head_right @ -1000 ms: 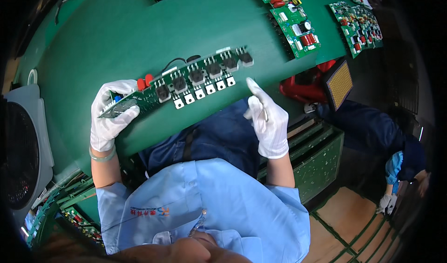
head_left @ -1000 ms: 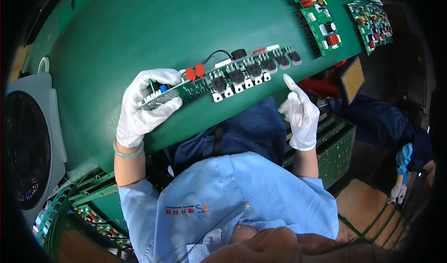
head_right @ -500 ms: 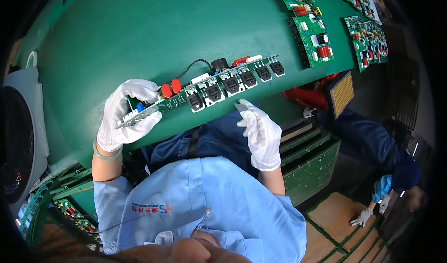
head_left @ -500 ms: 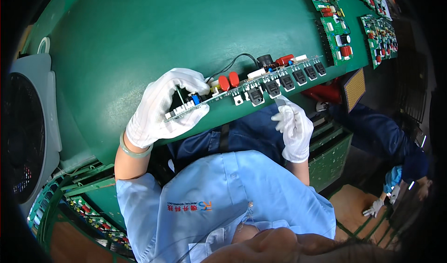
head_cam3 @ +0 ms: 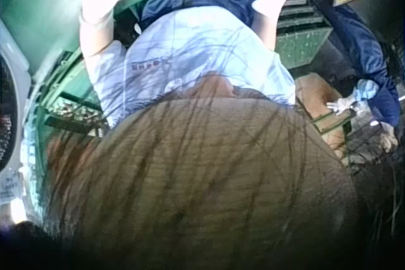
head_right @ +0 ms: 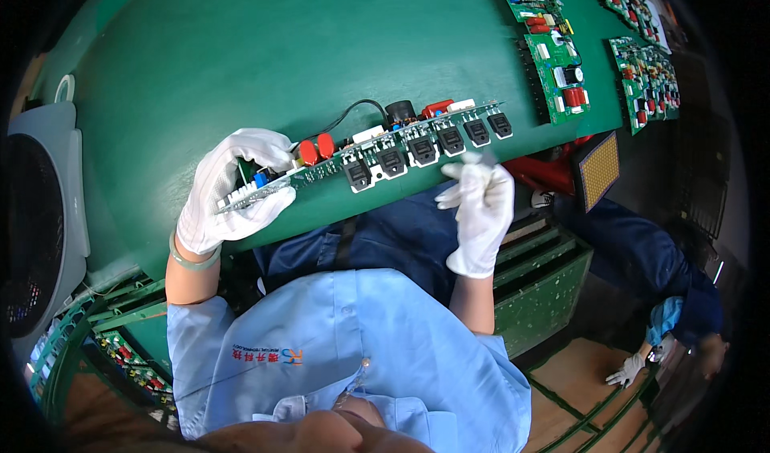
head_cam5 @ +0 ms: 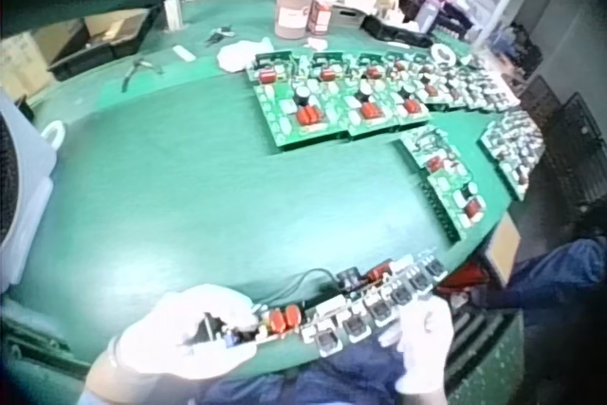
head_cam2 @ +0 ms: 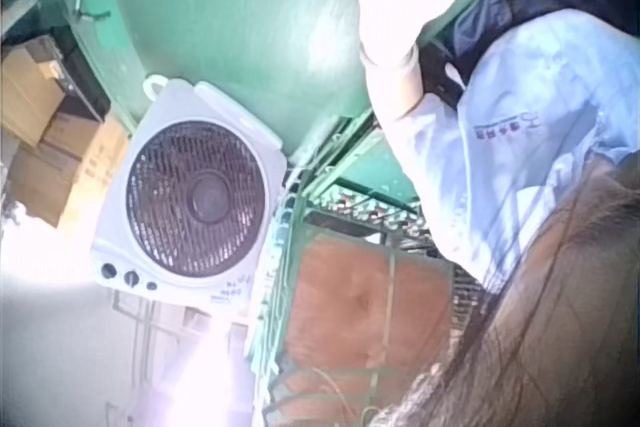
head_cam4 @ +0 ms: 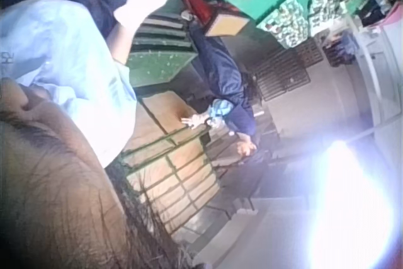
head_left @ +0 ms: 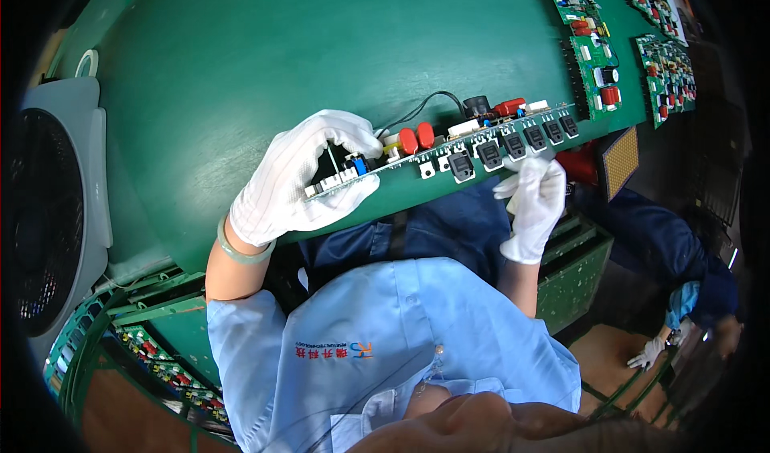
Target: The person repeatedly picks up green printed circuit boards from a green workbench, turns them over to view both sides, and places them back down. The person wears white gloves and a light blue shirt. Other workers are visible in the background.
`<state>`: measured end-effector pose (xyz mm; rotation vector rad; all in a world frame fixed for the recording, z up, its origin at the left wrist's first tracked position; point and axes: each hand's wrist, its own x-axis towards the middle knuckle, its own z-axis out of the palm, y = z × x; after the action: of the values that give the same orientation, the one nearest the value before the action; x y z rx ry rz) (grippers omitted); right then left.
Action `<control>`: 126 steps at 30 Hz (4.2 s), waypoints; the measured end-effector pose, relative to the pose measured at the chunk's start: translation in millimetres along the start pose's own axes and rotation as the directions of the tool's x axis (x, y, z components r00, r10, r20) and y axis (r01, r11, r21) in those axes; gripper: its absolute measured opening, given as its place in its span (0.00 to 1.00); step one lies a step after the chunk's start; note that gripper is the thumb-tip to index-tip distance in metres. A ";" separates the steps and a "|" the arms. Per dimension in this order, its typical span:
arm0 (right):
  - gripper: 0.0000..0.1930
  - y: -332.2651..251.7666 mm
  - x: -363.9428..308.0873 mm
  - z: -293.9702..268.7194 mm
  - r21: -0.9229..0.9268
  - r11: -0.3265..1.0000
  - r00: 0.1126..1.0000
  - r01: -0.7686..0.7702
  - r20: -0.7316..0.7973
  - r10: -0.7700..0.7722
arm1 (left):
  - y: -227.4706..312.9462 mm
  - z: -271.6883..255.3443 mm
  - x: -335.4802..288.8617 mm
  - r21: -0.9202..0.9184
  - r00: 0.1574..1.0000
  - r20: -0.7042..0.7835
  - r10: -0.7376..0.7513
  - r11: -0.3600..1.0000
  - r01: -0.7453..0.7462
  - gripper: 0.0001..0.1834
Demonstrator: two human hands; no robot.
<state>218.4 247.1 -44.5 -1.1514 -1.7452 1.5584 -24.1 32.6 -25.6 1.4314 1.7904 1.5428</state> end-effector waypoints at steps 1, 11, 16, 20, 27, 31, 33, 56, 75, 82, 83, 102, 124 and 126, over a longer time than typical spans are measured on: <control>0.13 0.8 10.4 -3.5 0.026 1.000 0.999 0.010 -0.041 -0.009 | 0.3 -0.1 0.9 0.004 1.000 -0.001 0.004 1.000 -0.004 0.18; 0.22 -30.4 82.0 8.1 0.025 0.992 0.917 -0.128 0.384 0.108 | -12.7 -12.5 14.6 -0.566 0.823 -0.102 -0.559 0.713 0.414 0.35; 0.26 -29.5 68.0 32.1 0.199 0.957 0.875 -0.212 0.474 0.096 | -18.3 -37.1 4.0 -0.722 0.701 -0.162 -0.694 0.568 0.395 0.26; 0.08 8.2 73.6 37.0 0.593 0.749 0.819 -0.297 0.561 -0.119 | -13.6 -31.3 10.5 -0.708 0.739 -0.217 -0.637 0.625 0.330 0.27; 0.04 11.1 70.3 28.4 0.592 0.758 0.809 -0.274 0.568 -0.151 | -2.1 -28.8 13.2 -0.667 0.798 -0.176 -0.576 0.666 0.334 0.31; 0.05 32.0 76.6 22.6 0.420 0.907 0.836 -0.008 0.501 -0.225 | 0.9 -25.4 16.0 -0.674 0.810 -0.201 -0.551 0.678 0.294 0.30; 0.14 29.8 74.3 26.9 0.535 0.829 0.840 -0.163 0.516 -0.167 | 0.4 -23.3 16.0 -0.673 0.814 -0.225 -0.535 0.690 0.268 0.30; 0.19 -4.0 -5.6 -31.7 -0.066 0.951 0.752 -0.304 0.596 0.281 | 0.2 -19.3 7.7 -0.607 0.742 -0.081 -0.666 0.624 0.493 0.15; 0.12 -11.4 7.3 7.5 -0.572 0.627 0.844 0.529 0.280 -0.457 | -17.5 -16.5 -4.9 -0.367 0.843 -0.108 -0.527 0.809 0.459 0.18; 0.11 -12.3 7.7 7.8 -0.589 0.609 0.842 0.530 0.284 -0.458 | -20.9 -17.1 -9.1 -0.282 0.881 -0.110 -0.461 0.864 0.417 0.19; 0.11 -11.8 8.1 7.6 -0.599 0.627 0.860 0.497 0.244 -0.448 | -18.9 -16.5 -7.5 -0.329 0.866 -0.099 -0.491 0.837 0.437 0.19; 0.29 -31.4 29.6 15.2 -0.529 0.573 0.773 0.626 0.513 -0.373 | -18.5 -14.6 0.7 -0.574 0.740 -0.021 -0.672 0.614 0.542 0.18; 0.15 -14.8 -7.0 22.8 -0.485 0.746 0.890 0.455 0.259 -0.375 | 6.5 -10.5 -16.9 -0.438 0.769 -0.180 -0.613 0.750 0.495 0.21; 0.14 -16.4 -9.4 25.1 -0.490 0.745 0.892 0.452 0.261 -0.370 | -1.9 -14.6 -28.7 -0.381 0.784 -0.198 -0.588 0.783 0.491 0.21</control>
<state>198.2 226.5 -32.1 -0.7965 -2.4417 0.9163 -24.7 0.9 -31.6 0.4612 1.8008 1.6719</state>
